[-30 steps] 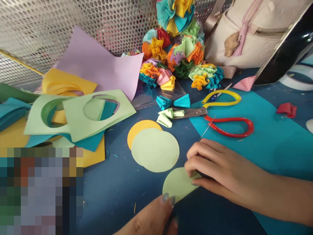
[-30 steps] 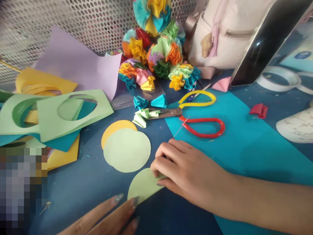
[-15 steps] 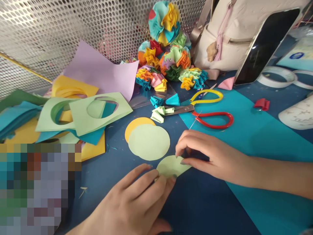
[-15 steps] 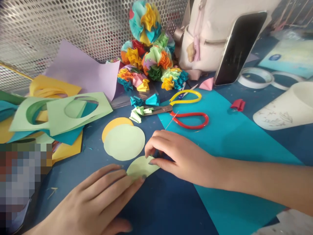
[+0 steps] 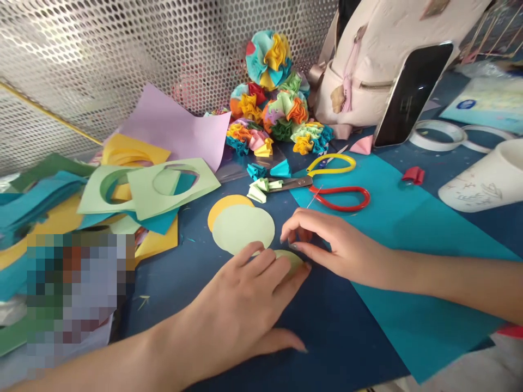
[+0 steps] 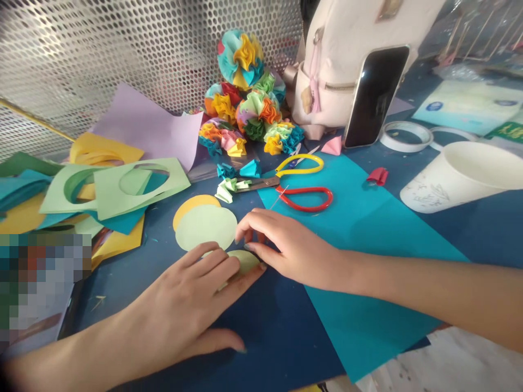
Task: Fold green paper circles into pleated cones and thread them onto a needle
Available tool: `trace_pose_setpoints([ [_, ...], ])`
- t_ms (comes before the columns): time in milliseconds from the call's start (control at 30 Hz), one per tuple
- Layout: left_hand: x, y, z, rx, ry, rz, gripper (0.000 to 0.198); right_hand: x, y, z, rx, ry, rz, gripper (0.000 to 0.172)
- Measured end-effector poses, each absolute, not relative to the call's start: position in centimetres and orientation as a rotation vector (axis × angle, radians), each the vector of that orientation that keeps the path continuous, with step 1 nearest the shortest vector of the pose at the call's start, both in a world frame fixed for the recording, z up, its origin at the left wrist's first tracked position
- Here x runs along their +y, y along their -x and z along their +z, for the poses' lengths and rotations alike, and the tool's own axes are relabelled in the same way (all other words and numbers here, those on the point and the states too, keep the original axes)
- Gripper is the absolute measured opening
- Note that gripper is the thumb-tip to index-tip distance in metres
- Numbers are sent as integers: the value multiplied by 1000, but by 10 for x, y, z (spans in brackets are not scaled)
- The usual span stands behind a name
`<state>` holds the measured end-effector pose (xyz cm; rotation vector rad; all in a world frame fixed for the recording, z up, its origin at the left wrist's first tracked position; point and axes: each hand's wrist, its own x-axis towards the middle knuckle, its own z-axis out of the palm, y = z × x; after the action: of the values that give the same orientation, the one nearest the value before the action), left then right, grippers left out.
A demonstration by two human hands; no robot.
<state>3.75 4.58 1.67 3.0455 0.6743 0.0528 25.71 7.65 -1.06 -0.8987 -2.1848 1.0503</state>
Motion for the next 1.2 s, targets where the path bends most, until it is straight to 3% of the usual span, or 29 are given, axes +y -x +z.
trace_pose_setpoints([
  [67,45,-37,18,665,-3024,110,67,76,-257,-11,-2227,896,1017,23],
  [233,38,-18,24,904,-2845,434,22,73,-257,-13,-2391,894,883,27],
  [300,33,-10,23,1152,-2798,479,24,72,-256,-13,-2440,884,834,31],
  [400,28,-5,18,1309,-2639,430,29,72,-256,-14,-2460,833,811,19],
  [500,25,-6,14,1257,-2519,487,7,72,-256,-14,-2417,733,802,7],
  [567,24,-8,13,1197,-2529,584,11,71,-256,-14,-2382,638,753,3],
  [700,24,-5,14,1133,-2714,688,17,69,-257,-13,-2407,478,473,10],
  [933,15,9,7,1119,-2872,540,15,70,-262,-9,-2613,364,225,12],
  [1200,16,13,2,975,-2993,495,31,71,-256,-11,-2650,451,407,13],
])
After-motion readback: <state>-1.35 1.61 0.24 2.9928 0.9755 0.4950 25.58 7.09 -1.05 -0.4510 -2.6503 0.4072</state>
